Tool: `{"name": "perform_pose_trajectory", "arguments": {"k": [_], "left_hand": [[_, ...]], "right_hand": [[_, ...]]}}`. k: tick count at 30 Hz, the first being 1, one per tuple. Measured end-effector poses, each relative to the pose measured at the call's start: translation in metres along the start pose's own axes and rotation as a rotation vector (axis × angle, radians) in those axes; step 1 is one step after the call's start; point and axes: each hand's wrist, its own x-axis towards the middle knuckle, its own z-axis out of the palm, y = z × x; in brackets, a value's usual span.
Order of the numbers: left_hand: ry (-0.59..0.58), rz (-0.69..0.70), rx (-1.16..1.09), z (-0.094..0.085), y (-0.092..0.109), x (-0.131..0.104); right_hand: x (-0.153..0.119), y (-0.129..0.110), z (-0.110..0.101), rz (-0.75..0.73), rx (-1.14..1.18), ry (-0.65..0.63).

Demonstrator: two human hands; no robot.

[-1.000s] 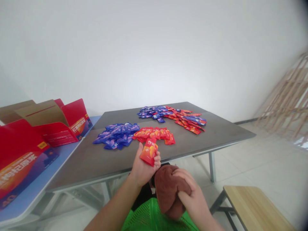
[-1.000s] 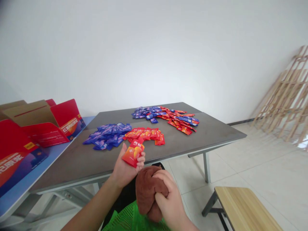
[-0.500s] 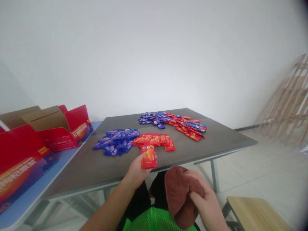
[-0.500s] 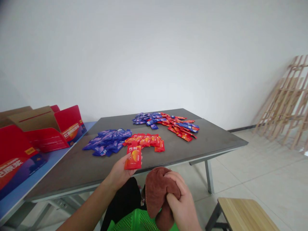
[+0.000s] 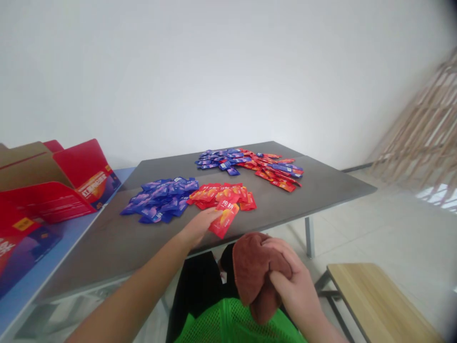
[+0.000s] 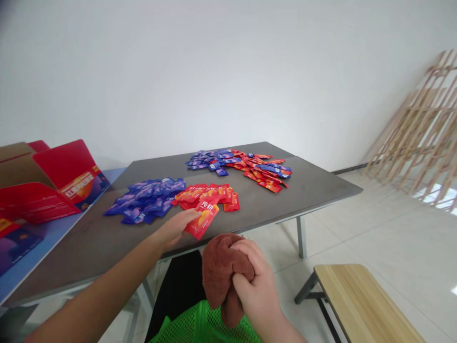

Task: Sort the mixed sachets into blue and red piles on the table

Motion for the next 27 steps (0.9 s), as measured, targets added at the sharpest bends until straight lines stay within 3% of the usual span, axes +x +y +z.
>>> {"name": "perform_pose_trajectory", "arguments": {"k": [4, 7, 10, 14, 19, 27], "left_hand": [[0.013, 0.201, 0.414, -0.011, -0.001, 0.023], [0.015, 0.256, 0.526, -0.011, -0.003, 0.039], [0.058, 0.287, 0.553, -0.004, -0.008, 0.044], [0.152, 0.411, 0.592, 0.005, -0.029, 0.024], [-0.024, 0.500, 0.516, 0.004, -0.058, 0.001], [0.027, 0.459, 0.512, 0.010, -0.047, 0.023]], "right_hand": [[-0.001, 0.011, -0.004, 0.101, -0.027, -0.002], [-0.003, 0.013, -0.007, 0.105, -0.033, -0.041], [-0.004, 0.010, -0.008, 0.087, -0.032, -0.036], [-0.005, 0.009, -0.009, 0.077, -0.039, -0.023], [-0.001, 0.013, -0.012, 0.072, -0.054, -0.003], [-0.001, 0.017, -0.014, 0.082, -0.033, 0.001]]}}
